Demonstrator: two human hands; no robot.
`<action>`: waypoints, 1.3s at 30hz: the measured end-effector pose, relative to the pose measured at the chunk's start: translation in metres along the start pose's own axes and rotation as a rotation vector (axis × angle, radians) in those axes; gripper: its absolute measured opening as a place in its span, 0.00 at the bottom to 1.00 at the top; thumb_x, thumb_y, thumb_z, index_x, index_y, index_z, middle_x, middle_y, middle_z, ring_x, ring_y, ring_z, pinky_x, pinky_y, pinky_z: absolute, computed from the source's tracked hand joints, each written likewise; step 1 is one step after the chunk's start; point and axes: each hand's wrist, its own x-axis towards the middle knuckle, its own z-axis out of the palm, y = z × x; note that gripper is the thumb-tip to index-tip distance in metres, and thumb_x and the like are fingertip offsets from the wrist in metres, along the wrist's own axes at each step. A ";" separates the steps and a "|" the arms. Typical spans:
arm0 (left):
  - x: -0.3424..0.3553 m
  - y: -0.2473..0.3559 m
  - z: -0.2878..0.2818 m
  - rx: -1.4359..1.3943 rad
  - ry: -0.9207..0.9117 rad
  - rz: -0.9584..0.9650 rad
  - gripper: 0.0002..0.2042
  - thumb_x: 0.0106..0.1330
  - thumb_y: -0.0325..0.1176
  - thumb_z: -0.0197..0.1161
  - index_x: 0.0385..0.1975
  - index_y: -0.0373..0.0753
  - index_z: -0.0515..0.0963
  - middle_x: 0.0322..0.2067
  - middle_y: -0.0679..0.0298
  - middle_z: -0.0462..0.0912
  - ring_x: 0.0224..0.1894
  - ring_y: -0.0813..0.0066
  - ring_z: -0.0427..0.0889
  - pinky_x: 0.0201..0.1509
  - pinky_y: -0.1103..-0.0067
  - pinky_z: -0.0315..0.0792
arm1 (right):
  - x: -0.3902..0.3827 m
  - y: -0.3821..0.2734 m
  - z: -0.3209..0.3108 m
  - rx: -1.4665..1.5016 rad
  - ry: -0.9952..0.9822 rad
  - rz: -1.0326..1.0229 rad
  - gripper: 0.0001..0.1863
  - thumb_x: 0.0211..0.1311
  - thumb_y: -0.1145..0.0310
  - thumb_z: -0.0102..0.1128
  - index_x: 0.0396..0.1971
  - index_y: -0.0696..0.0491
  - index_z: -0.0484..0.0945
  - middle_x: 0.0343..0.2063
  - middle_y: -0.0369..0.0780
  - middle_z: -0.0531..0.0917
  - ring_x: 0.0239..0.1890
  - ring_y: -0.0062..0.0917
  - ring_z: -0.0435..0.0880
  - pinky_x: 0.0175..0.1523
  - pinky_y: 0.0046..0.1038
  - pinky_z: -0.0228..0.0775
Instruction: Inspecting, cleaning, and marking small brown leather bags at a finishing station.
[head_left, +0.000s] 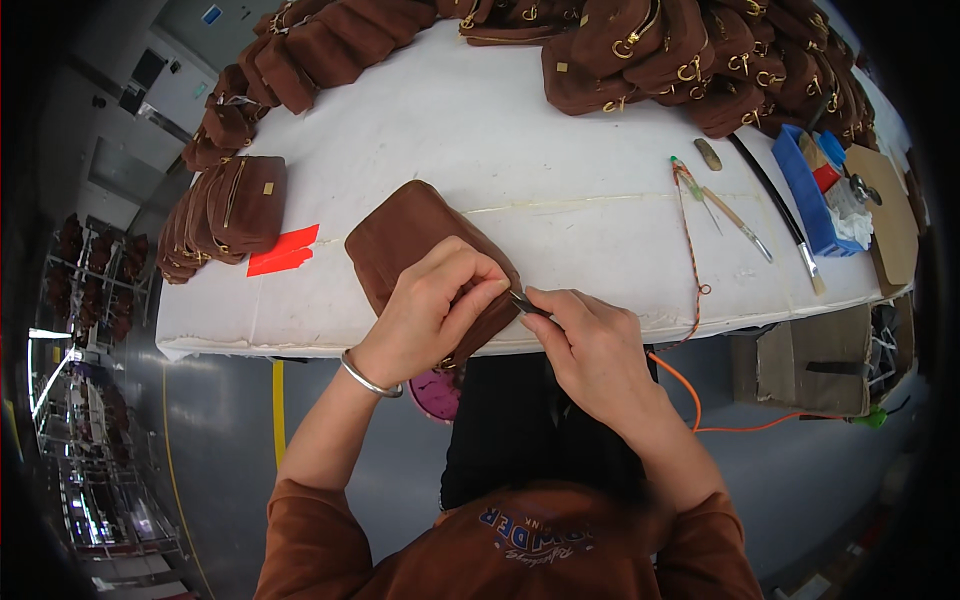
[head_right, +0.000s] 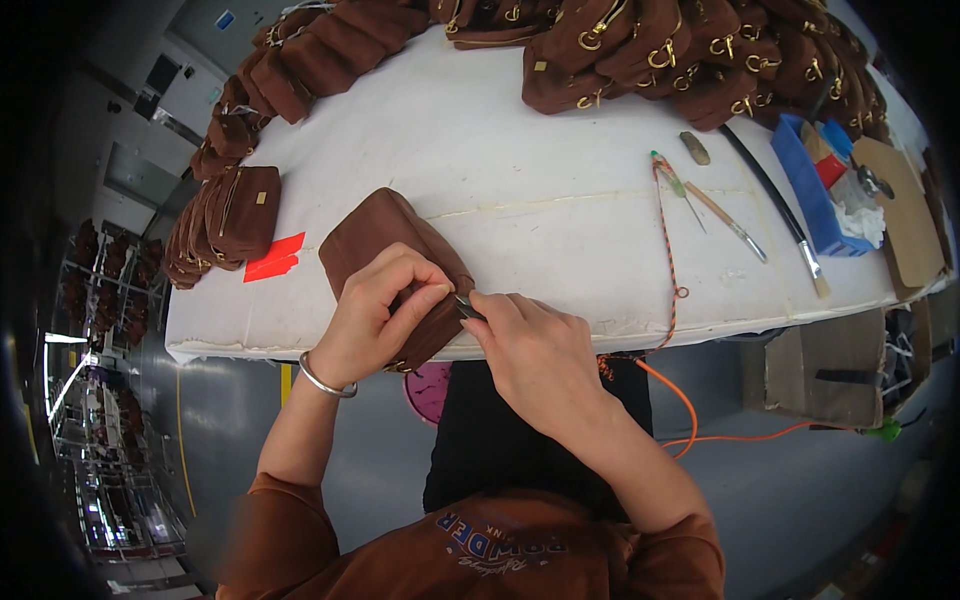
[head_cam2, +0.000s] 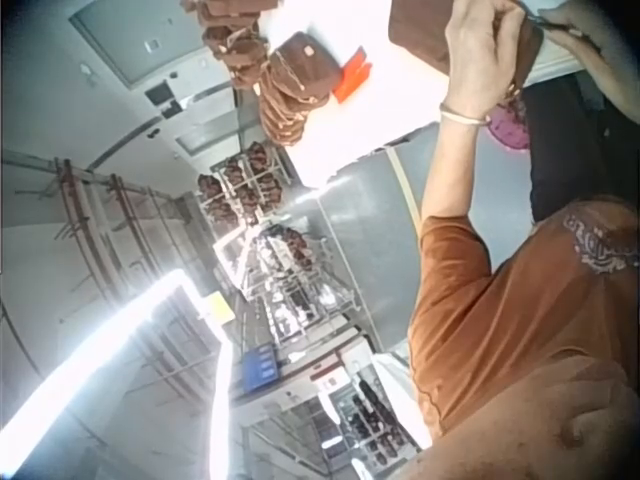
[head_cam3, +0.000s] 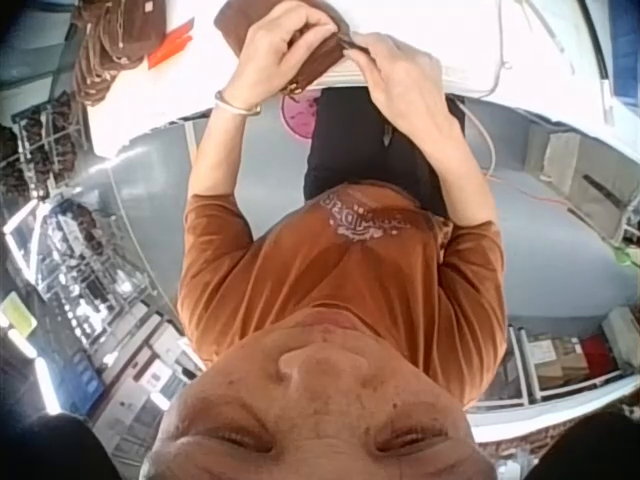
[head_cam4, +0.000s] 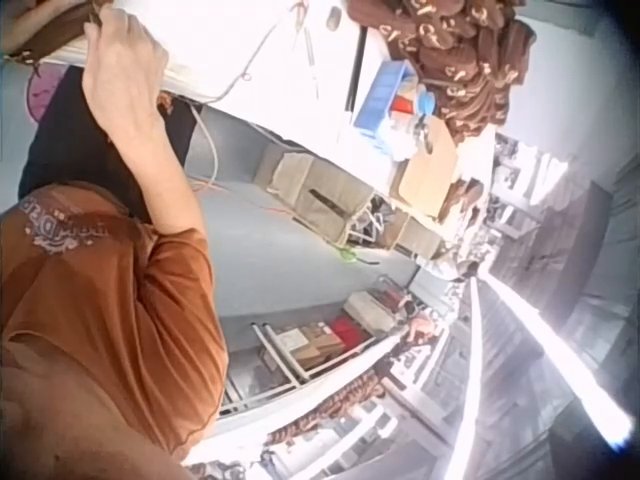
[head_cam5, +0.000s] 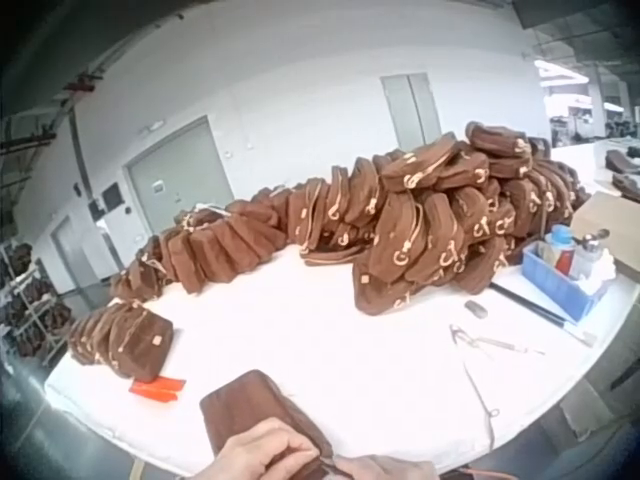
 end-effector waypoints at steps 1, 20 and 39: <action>0.001 0.001 -0.001 0.013 -0.017 -0.006 0.04 0.66 0.27 0.62 0.35 0.34 0.77 0.31 0.59 0.75 0.30 0.66 0.76 0.35 0.76 0.71 | 0.000 0.000 0.000 -0.013 -0.005 -0.008 0.09 0.63 0.70 0.62 0.39 0.58 0.77 0.28 0.43 0.83 0.29 0.37 0.84 0.32 0.35 0.75; 0.009 0.003 0.006 0.134 -0.128 0.054 0.05 0.64 0.22 0.62 0.33 0.33 0.71 0.31 0.57 0.71 0.30 0.60 0.74 0.33 0.72 0.70 | 0.008 -0.002 -0.008 -0.181 -0.102 -0.060 0.06 0.62 0.71 0.60 0.33 0.58 0.76 0.23 0.43 0.81 0.26 0.37 0.84 0.30 0.36 0.75; -0.077 0.015 -0.049 0.121 0.069 -0.090 0.05 0.63 0.22 0.63 0.30 0.34 0.73 0.29 0.56 0.73 0.26 0.70 0.71 0.30 0.77 0.66 | -0.002 0.034 -0.004 0.090 0.072 0.291 0.12 0.61 0.70 0.65 0.42 0.57 0.75 0.30 0.48 0.84 0.29 0.40 0.85 0.34 0.35 0.75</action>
